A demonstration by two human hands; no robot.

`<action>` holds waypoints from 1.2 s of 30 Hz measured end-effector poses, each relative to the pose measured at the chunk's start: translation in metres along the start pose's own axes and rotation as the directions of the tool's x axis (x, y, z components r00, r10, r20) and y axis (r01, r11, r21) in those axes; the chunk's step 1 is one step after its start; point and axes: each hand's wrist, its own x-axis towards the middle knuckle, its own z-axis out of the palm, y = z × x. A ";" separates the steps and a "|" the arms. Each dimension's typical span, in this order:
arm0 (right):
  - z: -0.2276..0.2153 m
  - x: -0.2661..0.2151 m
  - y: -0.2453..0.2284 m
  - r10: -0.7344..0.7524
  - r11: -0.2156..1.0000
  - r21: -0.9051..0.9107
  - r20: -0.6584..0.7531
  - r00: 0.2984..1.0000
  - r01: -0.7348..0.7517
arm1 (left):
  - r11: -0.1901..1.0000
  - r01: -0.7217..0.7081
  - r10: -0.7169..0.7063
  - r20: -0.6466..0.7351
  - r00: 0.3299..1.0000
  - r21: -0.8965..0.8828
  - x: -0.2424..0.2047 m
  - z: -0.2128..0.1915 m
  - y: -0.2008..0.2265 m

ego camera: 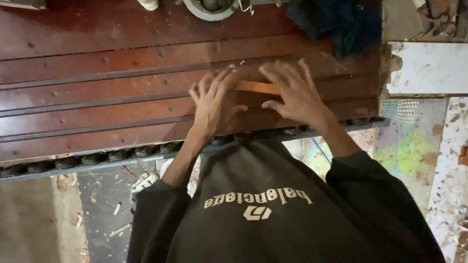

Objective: The person sands a small rectangular wooden block on a workbench using different sanding blocks. They repeatedly rub the block's surfaces and edges, occasionally flipping it to access different sides.

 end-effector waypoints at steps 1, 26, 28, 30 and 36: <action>0.000 0.003 0.011 -0.045 0.990 0.128 -0.138 0.989 0.063 | 0.998 -0.035 0.037 0.039 0.999 -0.048 0.009 0.011 -0.005; -0.015 -0.012 -0.052 0.602 0.148 0.979 0.020 0.799 -0.137 | 0.837 -0.019 0.083 0.093 0.992 -0.547 0.011 -0.013 0.056; -0.030 -0.017 -0.019 0.430 0.283 0.919 0.133 0.893 -0.273 | 0.806 -0.076 0.145 0.071 0.987 -0.586 0.024 -0.028 0.041; -0.043 -0.034 -0.007 0.252 0.401 0.853 0.248 0.935 -0.335 | 0.413 0.412 -0.311 0.299 0.902 -0.812 0.012 -0.045 0.032; -0.065 -0.037 -0.038 -0.158 0.575 0.714 0.576 0.802 -0.400 | 0.350 0.243 0.076 0.286 0.955 -0.905 -0.039 -0.077 0.041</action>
